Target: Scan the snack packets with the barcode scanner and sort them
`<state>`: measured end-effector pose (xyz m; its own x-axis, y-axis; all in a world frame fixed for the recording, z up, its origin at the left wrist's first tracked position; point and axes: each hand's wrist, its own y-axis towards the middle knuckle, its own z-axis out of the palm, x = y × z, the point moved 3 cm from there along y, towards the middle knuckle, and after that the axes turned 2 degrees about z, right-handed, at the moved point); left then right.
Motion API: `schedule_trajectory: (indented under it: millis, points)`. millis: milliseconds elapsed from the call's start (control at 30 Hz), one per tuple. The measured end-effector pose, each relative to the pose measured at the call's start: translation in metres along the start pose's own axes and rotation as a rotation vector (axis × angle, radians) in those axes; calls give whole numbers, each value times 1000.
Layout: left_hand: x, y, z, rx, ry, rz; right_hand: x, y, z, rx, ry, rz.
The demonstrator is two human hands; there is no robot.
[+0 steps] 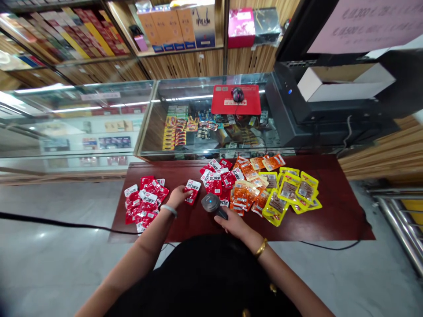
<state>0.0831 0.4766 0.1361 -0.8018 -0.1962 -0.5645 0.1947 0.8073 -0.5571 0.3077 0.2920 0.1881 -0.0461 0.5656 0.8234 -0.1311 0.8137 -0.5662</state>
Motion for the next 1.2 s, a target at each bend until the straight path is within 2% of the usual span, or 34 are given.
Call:
schedule_trajectory:
  millis: [100, 233, 367, 433, 500, 600, 733, 800, 933, 1033, 1200]
  points:
    - [-8, 0, 7, -64, -237, 37, -4, 2, 1, 31, 12, 12]
    - [-33, -2, 21, -112, -435, 100, -4, 6, 2, 40, 32, -2]
    - [-58, -3, 31, 6, -635, 200, 0, 7, 0, 16, 24, -15]
    - [-59, -3, 29, 33, -624, 235, 3, 6, -3, 3, 19, -20]
    - [-49, -3, 21, -69, -481, 217, 7, 5, -5, -5, 6, -24]
    - [-17, -14, 3, -305, -125, 120, 11, 4, -5, 9, -10, 8]
    - [37, -43, -17, -526, 255, -153, 9, 6, -1, 19, -8, 44]
    - [60, -52, -26, -559, 335, -264, 8, 8, 2, 32, -1, 43]
    - [89, -46, -51, -588, 372, -325, 11, 9, 5, 54, -8, 57]
    - [95, -31, -74, -556, 357, -318, 15, 8, 6, 53, -13, 67]
    - [89, -16, -105, -522, 455, -298, 15, 8, 6, 63, -7, 55]
